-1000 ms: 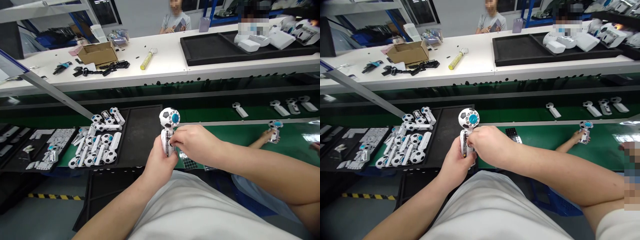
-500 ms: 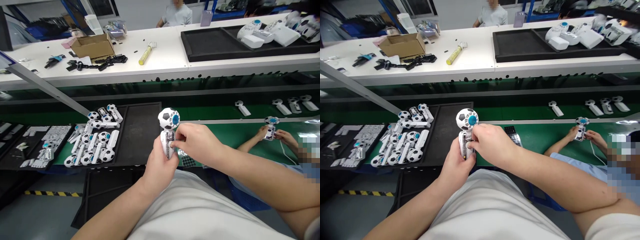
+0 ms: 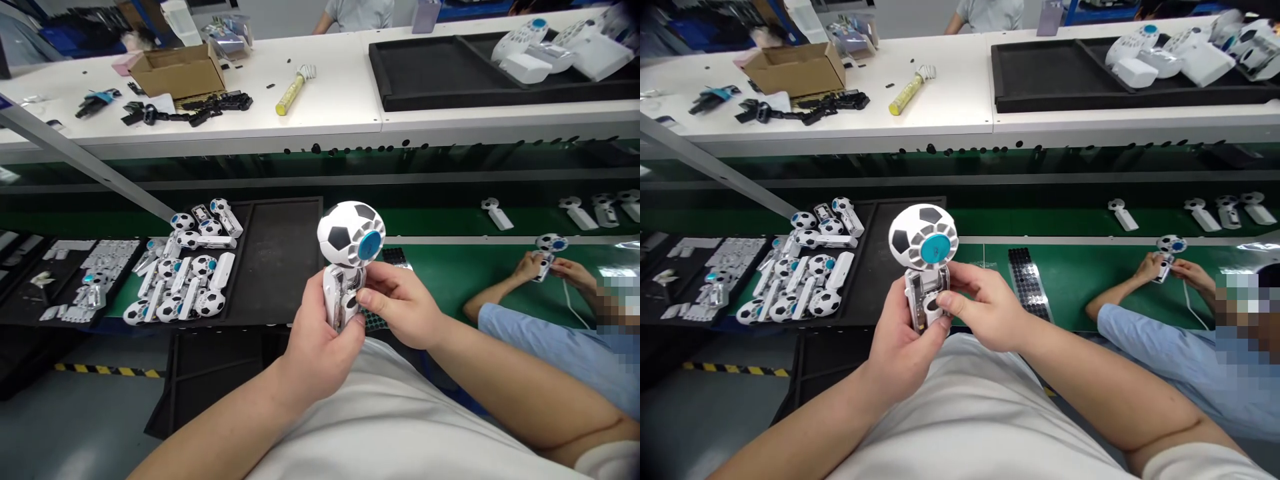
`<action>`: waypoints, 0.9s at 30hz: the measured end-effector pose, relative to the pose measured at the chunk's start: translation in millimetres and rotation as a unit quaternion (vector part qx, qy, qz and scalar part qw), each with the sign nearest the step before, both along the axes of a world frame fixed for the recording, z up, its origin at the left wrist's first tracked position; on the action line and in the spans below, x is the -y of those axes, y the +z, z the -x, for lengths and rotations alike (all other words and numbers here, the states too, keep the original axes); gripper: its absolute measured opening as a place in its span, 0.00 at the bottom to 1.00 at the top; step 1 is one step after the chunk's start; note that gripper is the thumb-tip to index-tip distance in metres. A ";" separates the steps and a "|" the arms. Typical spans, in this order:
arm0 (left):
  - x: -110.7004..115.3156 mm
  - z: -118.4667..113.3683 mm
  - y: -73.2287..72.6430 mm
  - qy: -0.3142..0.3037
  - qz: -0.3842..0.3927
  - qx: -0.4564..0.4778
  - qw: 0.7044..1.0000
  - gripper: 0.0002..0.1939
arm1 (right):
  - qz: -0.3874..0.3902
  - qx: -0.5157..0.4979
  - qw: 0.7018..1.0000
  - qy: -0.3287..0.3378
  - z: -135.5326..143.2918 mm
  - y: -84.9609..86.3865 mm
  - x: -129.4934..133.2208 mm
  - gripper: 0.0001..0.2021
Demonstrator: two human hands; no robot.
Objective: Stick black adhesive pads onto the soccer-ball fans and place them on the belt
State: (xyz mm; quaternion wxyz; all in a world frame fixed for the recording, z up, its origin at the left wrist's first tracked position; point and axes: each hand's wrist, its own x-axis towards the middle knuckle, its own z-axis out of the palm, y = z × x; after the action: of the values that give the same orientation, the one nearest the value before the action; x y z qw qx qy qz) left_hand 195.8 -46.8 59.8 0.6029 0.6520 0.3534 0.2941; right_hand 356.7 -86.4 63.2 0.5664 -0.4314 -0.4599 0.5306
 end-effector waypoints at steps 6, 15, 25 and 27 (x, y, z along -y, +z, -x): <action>-2.2 -3.5 1.0 -0.021 0.032 0.094 0.995 0.21 | -0.031 0.041 0.998 0.025 -9.4 0.0 0.8 0.16; -21.0 -18.8 -26.2 0.023 0.192 0.058 0.979 0.24 | 0.101 -0.033 0.994 -0.029 -5.3 -37.9 -16.1 0.24; -82.5 43.7 -74.3 0.126 0.042 -0.252 0.958 0.33 | 0.375 0.076 0.889 -0.250 -88.4 -201.3 -111.6 0.15; -103.7 77.0 -72.1 0.196 -0.063 -0.379 0.902 0.32 | 0.389 0.151 0.870 -0.264 -118.5 -215.0 -127.2 0.15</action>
State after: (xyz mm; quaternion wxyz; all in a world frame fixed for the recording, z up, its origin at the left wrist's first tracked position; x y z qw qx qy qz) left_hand 118.8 56.9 -12.3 0.3112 0.6688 0.6563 0.1586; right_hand 475.2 40.8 -151.8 0.3952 -0.7970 -0.1650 0.4258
